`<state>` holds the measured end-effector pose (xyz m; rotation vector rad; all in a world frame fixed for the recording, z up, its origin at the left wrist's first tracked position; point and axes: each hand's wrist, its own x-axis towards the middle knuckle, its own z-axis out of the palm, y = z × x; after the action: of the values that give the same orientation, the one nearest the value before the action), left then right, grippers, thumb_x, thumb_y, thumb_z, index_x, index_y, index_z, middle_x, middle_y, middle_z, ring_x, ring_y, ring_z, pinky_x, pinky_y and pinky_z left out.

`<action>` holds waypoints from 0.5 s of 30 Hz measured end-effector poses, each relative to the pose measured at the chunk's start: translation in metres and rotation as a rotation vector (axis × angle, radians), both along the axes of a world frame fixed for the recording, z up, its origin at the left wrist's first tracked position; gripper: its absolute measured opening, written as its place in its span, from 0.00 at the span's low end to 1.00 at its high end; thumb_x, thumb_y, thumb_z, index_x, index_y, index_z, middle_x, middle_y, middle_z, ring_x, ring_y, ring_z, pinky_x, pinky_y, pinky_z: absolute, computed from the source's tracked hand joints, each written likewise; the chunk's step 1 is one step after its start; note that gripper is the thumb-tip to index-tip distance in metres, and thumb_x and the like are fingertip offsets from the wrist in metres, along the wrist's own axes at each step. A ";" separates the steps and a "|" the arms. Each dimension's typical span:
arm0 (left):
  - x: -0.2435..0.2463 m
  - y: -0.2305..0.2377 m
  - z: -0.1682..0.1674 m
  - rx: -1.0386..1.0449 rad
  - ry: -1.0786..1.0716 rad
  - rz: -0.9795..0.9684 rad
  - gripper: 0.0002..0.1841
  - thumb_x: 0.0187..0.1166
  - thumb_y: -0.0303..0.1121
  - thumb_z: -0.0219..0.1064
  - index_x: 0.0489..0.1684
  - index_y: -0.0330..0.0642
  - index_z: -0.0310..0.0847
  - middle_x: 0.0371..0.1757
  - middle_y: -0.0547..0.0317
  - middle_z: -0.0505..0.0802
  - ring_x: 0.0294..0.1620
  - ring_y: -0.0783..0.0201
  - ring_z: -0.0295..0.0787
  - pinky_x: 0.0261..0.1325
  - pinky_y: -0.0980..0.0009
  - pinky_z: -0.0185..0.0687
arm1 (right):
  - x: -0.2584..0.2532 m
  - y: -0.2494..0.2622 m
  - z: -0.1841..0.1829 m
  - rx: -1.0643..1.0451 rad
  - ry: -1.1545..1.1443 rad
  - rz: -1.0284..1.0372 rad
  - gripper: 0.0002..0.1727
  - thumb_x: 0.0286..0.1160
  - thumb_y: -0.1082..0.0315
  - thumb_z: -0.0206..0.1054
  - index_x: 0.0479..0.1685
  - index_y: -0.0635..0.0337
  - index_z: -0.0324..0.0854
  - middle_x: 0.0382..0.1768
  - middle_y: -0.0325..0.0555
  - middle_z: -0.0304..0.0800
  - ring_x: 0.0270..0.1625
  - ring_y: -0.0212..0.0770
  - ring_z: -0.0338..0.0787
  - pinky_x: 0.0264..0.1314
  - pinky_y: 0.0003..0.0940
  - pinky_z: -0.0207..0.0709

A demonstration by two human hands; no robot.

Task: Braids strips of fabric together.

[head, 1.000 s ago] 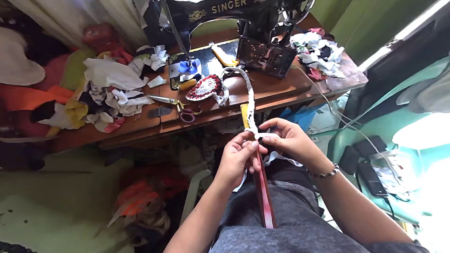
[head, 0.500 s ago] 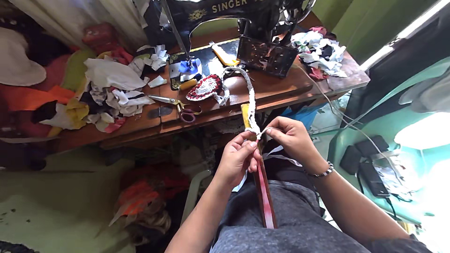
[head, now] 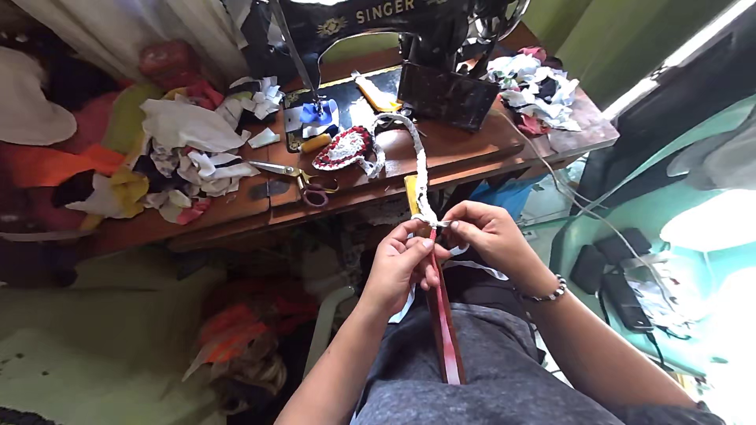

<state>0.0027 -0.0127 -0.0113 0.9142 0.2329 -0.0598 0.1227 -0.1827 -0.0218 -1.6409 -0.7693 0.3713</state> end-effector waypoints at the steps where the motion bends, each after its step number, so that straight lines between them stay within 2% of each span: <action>1: 0.001 0.000 0.001 0.005 0.002 -0.003 0.20 0.89 0.23 0.54 0.79 0.34 0.65 0.41 0.38 0.94 0.19 0.67 0.87 0.22 0.78 0.81 | -0.004 0.000 0.000 -0.006 -0.016 -0.020 0.08 0.79 0.70 0.62 0.42 0.56 0.88 0.27 0.40 0.90 0.24 0.33 0.86 0.26 0.27 0.82; 3: 0.003 0.000 0.004 0.002 0.017 -0.008 0.19 0.90 0.25 0.53 0.77 0.33 0.67 0.41 0.37 0.95 0.18 0.66 0.86 0.22 0.77 0.81 | -0.012 0.000 0.003 -0.018 -0.054 -0.065 0.08 0.76 0.71 0.63 0.41 0.54 0.88 0.26 0.35 0.87 0.24 0.28 0.82 0.25 0.24 0.77; 6: 0.007 0.000 0.004 -0.018 0.025 -0.014 0.16 0.91 0.25 0.52 0.72 0.31 0.71 0.38 0.39 0.94 0.18 0.66 0.86 0.21 0.77 0.83 | -0.024 0.002 0.004 0.001 -0.112 -0.090 0.09 0.75 0.72 0.61 0.42 0.55 0.89 0.26 0.33 0.87 0.24 0.25 0.81 0.26 0.21 0.75; 9: 0.009 0.001 0.003 -0.050 0.048 -0.001 0.15 0.90 0.24 0.54 0.70 0.32 0.74 0.34 0.43 0.92 0.18 0.67 0.85 0.22 0.77 0.83 | -0.034 0.002 0.003 0.018 -0.172 -0.056 0.09 0.79 0.71 0.62 0.45 0.60 0.89 0.31 0.36 0.91 0.29 0.25 0.86 0.32 0.21 0.82; 12: 0.008 0.003 0.000 -0.113 0.053 0.005 0.15 0.90 0.23 0.53 0.70 0.32 0.74 0.30 0.48 0.89 0.19 0.68 0.84 0.23 0.77 0.82 | -0.039 0.001 -0.001 0.012 -0.225 -0.042 0.10 0.84 0.67 0.66 0.47 0.61 0.90 0.36 0.37 0.94 0.35 0.26 0.90 0.40 0.22 0.87; 15: 0.007 0.006 -0.003 -0.164 0.041 -0.012 0.14 0.89 0.23 0.53 0.68 0.33 0.75 0.28 0.51 0.87 0.18 0.70 0.82 0.23 0.79 0.81 | -0.034 0.000 -0.005 -0.002 -0.224 -0.077 0.08 0.82 0.66 0.69 0.44 0.59 0.91 0.35 0.36 0.94 0.34 0.26 0.91 0.40 0.23 0.88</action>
<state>0.0093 -0.0069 -0.0144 0.7514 0.2571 -0.1077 0.0889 -0.1825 -0.0270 -1.7277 -0.8694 0.1344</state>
